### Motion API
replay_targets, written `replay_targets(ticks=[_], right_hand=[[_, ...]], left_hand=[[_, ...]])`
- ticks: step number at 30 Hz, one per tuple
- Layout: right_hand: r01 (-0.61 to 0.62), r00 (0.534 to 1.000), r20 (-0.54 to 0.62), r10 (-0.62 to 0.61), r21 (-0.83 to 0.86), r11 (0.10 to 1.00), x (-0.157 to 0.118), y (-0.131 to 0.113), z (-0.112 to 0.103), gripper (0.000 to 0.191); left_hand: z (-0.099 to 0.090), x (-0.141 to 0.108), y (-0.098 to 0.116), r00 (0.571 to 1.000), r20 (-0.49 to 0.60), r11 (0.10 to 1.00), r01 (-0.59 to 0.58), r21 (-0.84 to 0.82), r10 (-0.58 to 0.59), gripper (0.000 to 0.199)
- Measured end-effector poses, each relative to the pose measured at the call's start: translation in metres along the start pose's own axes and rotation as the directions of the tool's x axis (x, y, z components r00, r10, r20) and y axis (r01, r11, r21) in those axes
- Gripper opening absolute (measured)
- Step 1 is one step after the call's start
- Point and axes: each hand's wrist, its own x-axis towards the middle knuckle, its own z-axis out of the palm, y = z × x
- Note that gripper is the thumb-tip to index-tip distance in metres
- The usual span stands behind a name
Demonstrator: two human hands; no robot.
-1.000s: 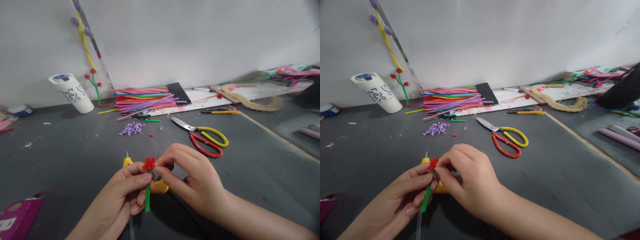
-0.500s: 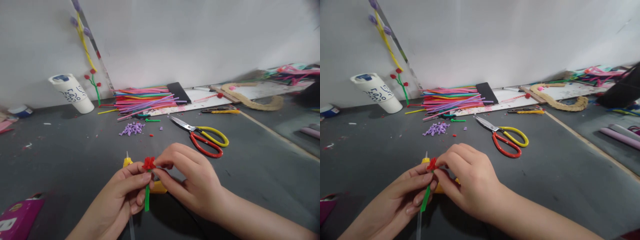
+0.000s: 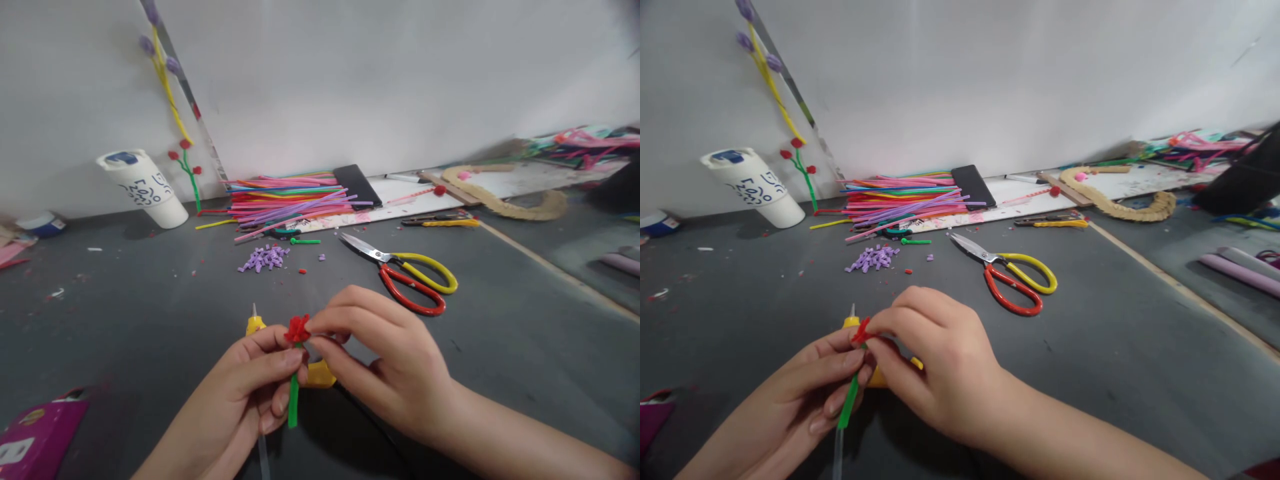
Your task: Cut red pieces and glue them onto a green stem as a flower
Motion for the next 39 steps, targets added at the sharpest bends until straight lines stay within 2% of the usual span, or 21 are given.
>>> replay_targets(ticks=[3,5,7,8,10,18,22,26,29,30,33,39], right_hand=[[-0.082,0.996,-0.031,0.081,-0.039,0.996,0.003,0.004,-0.005,0.01],[-0.108,0.987,0.093,0.134,-0.239,0.965,0.004,0.012,-0.004,0.01],[-0.041,0.933,0.296,0.207,-0.483,0.875,0.003,0.022,-0.001,0.009],[-0.005,0.909,0.35,0.226,-0.534,0.846,0.002,0.028,0.002,0.01],[0.051,0.883,0.408,0.233,-0.577,0.815,-0.001,0.036,0.009,0.011],[0.206,0.865,0.488,0.119,-0.56,0.802,-0.002,0.051,0.029,0.016],[0.17,0.892,0.44,0.102,-0.537,0.826,0.0,0.051,0.032,0.018],[0.045,0.945,0.305,0.117,-0.476,0.878,0.002,0.044,0.023,0.015],[-0.035,0.974,0.199,0.111,-0.352,0.935,0.006,0.035,0.01,0.02],[-0.061,0.982,0.16,0.105,-0.261,0.963,0.007,0.031,0.006,0.02],[-0.11,0.99,0.078,0.117,-0.082,0.991,0.008,0.022,-0.003,0.022],[-0.159,0.987,0.031,0.159,-0.019,0.987,0.006,0.013,-0.006,0.013]], left_hand=[[-0.003,-0.001,0.006,0.996,-0.073,0.998,-0.059,0.004,0.059,0.014],[-0.007,-0.001,0.011,0.983,-0.139,0.993,-0.114,0.038,0.119,0.016],[-0.011,0.0,0.015,0.967,-0.179,0.983,-0.175,0.052,0.182,0.015],[-0.012,0.0,0.017,0.961,-0.187,0.979,-0.197,0.054,0.204,0.014],[-0.013,0.0,0.02,0.955,-0.19,0.974,-0.219,0.053,0.225,0.014],[-0.009,-0.001,0.017,0.98,-0.104,0.985,-0.173,-0.016,0.171,0.013],[-0.01,-0.001,0.015,0.986,-0.049,0.986,-0.162,-0.043,0.16,0.013],[-0.009,-0.002,0.013,0.991,-0.025,0.986,-0.131,-0.102,0.129,0.014],[-0.009,-0.002,0.011,0.993,-0.032,0.983,-0.119,-0.137,0.115,0.012],[-0.009,-0.002,0.011,0.993,-0.036,0.983,-0.115,-0.145,0.111,0.011],[-0.01,-0.001,0.009,0.995,-0.038,0.983,-0.094,-0.156,0.089,0.011],[-0.007,-0.001,0.008,0.996,-0.07,0.988,-0.062,-0.143,0.053,0.014]])
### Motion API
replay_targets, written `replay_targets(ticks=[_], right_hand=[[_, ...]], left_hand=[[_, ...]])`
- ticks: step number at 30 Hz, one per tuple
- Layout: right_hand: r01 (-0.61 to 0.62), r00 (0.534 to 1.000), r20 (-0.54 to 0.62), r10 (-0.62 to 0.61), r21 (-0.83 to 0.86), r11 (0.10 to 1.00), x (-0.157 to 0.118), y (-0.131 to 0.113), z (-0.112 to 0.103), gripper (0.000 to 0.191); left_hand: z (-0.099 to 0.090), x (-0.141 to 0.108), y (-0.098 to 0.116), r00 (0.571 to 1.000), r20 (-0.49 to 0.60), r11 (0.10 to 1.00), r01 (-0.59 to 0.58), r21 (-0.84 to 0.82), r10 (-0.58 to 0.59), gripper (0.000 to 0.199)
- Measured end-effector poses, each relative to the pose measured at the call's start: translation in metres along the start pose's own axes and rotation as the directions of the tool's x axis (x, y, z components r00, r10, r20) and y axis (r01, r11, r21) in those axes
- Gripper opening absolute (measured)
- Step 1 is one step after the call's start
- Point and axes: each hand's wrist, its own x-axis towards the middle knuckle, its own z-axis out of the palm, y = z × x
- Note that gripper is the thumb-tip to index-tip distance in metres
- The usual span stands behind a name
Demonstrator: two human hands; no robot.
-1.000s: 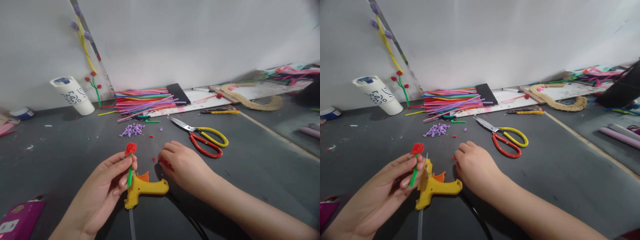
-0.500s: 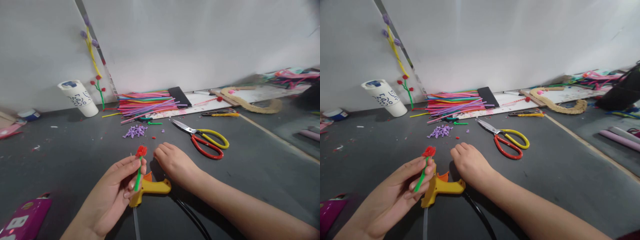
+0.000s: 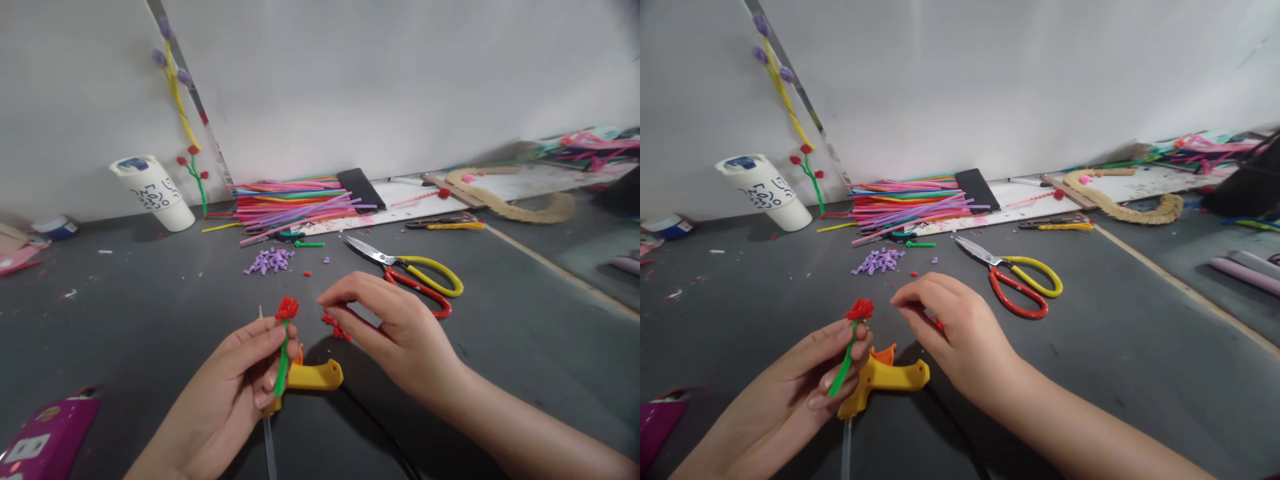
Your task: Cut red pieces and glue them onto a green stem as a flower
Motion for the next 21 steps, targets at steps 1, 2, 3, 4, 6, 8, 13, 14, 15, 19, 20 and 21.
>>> replay_targets(ticks=[1,2,3,4,6,8,13,14,15,19,20,21], right_hand=[[-0.022,1.0,0.003,0.022,0.016,1.0,0.0,-0.001,0.0,0.013],[-0.046,0.999,0.01,0.046,0.036,0.998,0.0,-0.002,0.0,0.013],[-0.068,0.998,0.017,0.067,0.055,0.996,-0.001,-0.003,-0.001,0.013],[-0.088,0.996,0.024,0.087,0.076,0.993,-0.001,-0.005,-0.001,0.013],[-0.127,0.992,0.033,0.123,0.132,0.983,-0.001,-0.007,-0.002,0.012],[-0.164,0.987,0.035,0.16,0.211,0.964,-0.001,-0.01,-0.001,0.013],[-0.201,0.979,0.041,0.197,0.292,0.935,-0.002,-0.011,0.001,0.014],[-0.196,0.98,0.037,0.194,0.285,0.938,-0.002,-0.011,0.001,0.014],[-0.185,0.982,0.026,0.185,0.267,0.946,-0.002,-0.011,0.001,0.014],[-0.131,0.99,-0.03,0.137,0.156,0.979,-0.003,-0.013,0.0,0.012],[-0.124,0.991,-0.026,0.13,0.148,0.981,-0.003,-0.013,0.0,0.012],[-0.116,0.993,-0.018,0.12,0.149,0.982,-0.003,-0.014,0.0,0.014]], left_hand=[[0.001,0.0,0.0,1.0,-0.014,1.0,0.005,0.002,-0.005,0.013],[0.002,-0.001,-0.001,1.0,-0.022,1.0,0.01,0.003,-0.009,0.013],[0.003,-0.001,-0.001,1.0,-0.025,1.0,0.013,0.004,-0.013,0.013],[0.003,-0.001,-0.001,1.0,-0.023,1.0,0.013,0.007,-0.013,0.014],[0.004,-0.001,-0.003,1.0,-0.015,1.0,-0.001,0.017,0.001,0.015],[0.003,0.0,-0.004,1.0,-0.011,0.999,-0.021,0.036,0.021,0.014],[0.002,0.0,-0.009,0.996,-0.024,0.992,-0.078,0.104,0.081,0.011],[0.003,-0.001,-0.009,0.995,-0.028,0.99,-0.088,0.113,0.091,0.011],[0.004,-0.001,-0.009,0.995,-0.025,0.989,-0.091,0.114,0.095,0.01],[0.007,-0.001,-0.007,0.999,-0.003,0.997,-0.048,0.053,0.048,0.013],[0.008,-0.001,-0.007,1.0,0.0,0.999,-0.027,0.038,0.027,0.015],[0.008,-0.001,-0.007,1.0,0.004,1.0,-0.012,0.027,0.012,0.016]])
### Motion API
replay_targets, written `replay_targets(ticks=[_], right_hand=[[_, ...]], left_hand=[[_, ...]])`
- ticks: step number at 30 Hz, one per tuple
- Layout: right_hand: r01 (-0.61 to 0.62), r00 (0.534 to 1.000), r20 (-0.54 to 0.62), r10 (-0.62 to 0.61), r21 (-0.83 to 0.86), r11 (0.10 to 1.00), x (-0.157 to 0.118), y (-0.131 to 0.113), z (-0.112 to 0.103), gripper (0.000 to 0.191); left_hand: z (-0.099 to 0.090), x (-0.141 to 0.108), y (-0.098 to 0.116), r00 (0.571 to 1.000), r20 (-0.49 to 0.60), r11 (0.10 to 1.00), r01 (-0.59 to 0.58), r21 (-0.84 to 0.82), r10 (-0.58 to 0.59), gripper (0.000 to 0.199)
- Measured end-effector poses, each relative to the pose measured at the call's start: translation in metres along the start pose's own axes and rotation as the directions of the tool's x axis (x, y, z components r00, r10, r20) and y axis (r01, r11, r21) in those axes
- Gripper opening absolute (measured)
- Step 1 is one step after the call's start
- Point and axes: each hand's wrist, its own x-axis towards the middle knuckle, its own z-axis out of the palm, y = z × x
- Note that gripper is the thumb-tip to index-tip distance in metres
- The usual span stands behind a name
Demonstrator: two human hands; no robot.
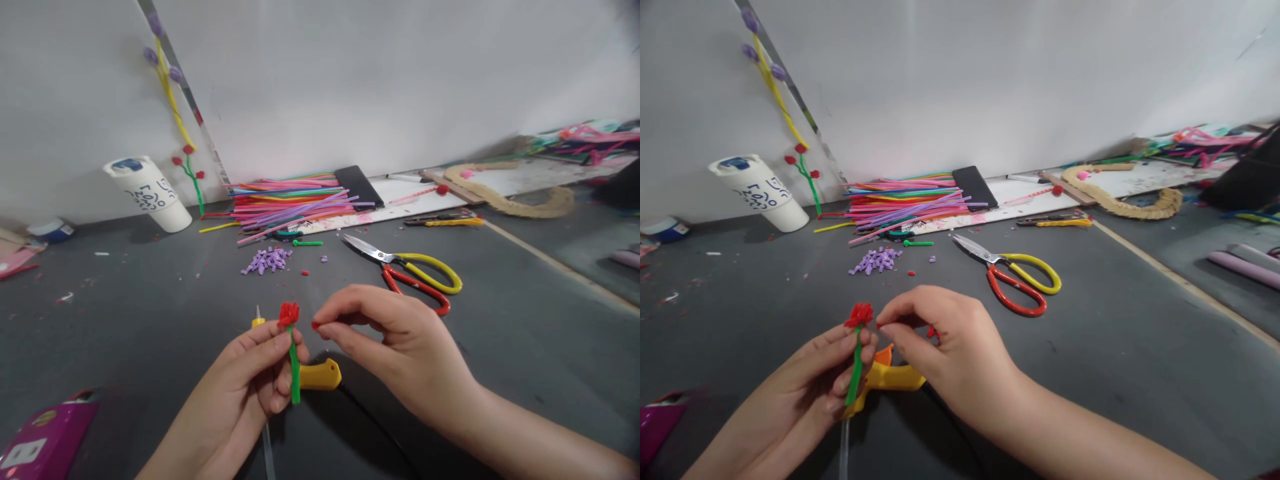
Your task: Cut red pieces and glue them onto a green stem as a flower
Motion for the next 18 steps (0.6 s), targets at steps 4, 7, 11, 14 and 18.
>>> replay_targets(ticks=[4,7,11,14,18], right_hand=[[0.096,0.995,0.011,-0.096,-0.024,0.995,-0.001,-0.002,0.002,0.014],[0.159,0.987,-0.001,-0.16,-0.045,0.986,-0.002,-0.002,0.004,0.011],[0.182,0.982,-0.044,-0.186,-0.089,0.979,-0.004,-0.003,0.007,0.008],[0.176,0.982,-0.059,-0.181,-0.087,0.981,-0.006,-0.001,0.009,0.007],[0.143,0.986,-0.073,-0.148,-0.07,0.987,-0.006,0.0,0.01,0.008]], left_hand=[[0.0,0.0,-0.001,0.999,0.037,0.999,0.027,-0.039,-0.026,0.018],[0.001,-0.001,-0.003,0.997,0.068,0.998,0.041,-0.051,-0.037,0.017],[0.002,-0.001,-0.005,0.996,0.08,0.998,0.053,-0.039,-0.05,0.015],[0.003,-0.001,-0.006,0.995,0.088,0.998,0.058,-0.038,-0.054,0.013],[0.005,-0.002,-0.005,0.993,0.107,0.998,0.057,-0.039,-0.053,0.013]])
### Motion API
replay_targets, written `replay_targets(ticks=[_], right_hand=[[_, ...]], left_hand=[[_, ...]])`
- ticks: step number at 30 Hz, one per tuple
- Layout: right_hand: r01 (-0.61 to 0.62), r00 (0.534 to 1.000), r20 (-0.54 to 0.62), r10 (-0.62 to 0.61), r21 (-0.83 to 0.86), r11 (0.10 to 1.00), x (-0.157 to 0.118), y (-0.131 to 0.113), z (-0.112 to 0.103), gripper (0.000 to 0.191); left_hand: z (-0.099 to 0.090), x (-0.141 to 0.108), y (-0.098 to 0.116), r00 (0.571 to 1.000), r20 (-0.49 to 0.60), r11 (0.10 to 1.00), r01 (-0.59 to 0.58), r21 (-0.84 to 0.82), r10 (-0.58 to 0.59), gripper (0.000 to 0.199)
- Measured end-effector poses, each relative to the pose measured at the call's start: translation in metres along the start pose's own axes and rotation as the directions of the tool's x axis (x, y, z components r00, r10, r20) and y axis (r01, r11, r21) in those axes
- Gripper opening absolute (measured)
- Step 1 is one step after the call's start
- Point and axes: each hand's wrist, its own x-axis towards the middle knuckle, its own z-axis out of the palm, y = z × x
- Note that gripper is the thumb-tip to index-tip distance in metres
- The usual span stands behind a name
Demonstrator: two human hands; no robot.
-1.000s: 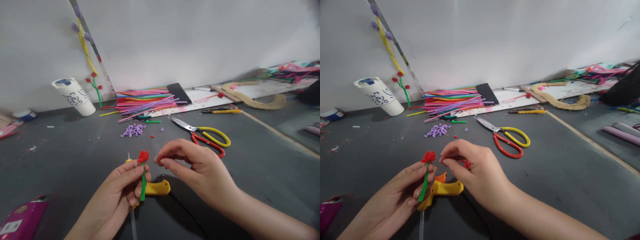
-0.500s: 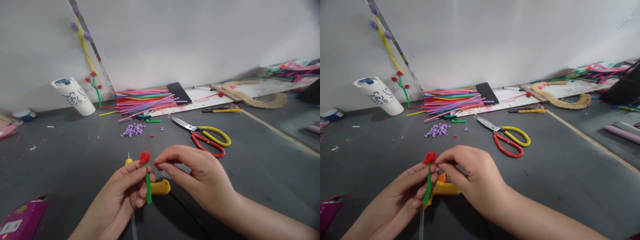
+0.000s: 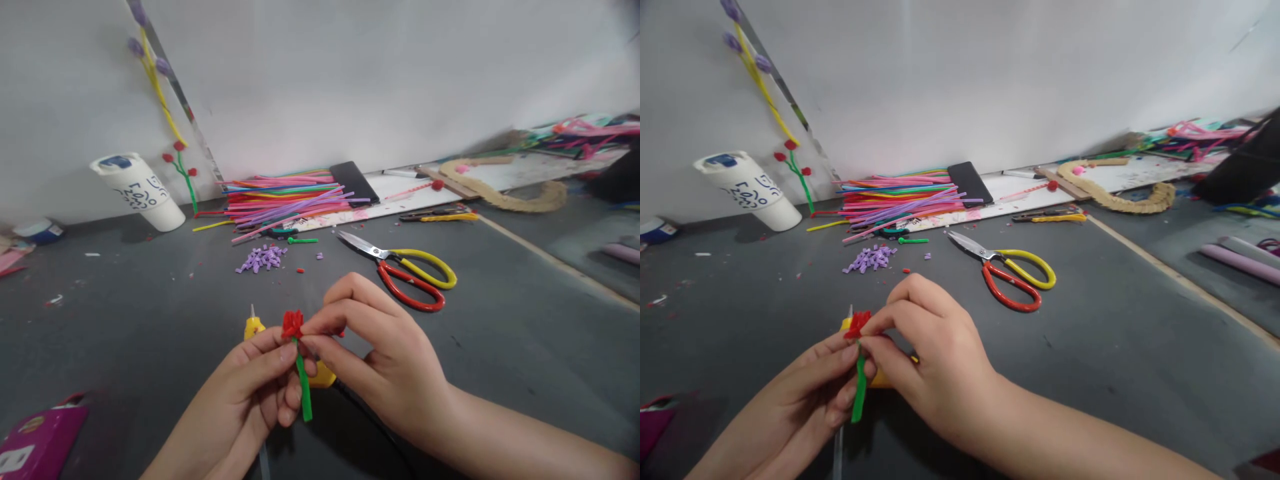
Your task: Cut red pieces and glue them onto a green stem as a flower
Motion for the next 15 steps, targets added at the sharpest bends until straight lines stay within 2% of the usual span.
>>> replay_targets(ticks=[5,15], right_hand=[[-0.028,1.0,-0.013,0.028,0.001,1.0,0.0017,0.0,0.0003,0.007],[-0.021,1.0,-0.009,0.021,-0.016,1.0,-0.0011,0.0018,0.0017,0.009]], left_hand=[[0.0015,0.0007,0.001,1.0,0.001,1.0,-0.009,-0.001,0.009,0.017],[-0.0038,0.0019,-0.0025,0.999,0.036,0.998,-0.014,0.054,0.012,0.007]])
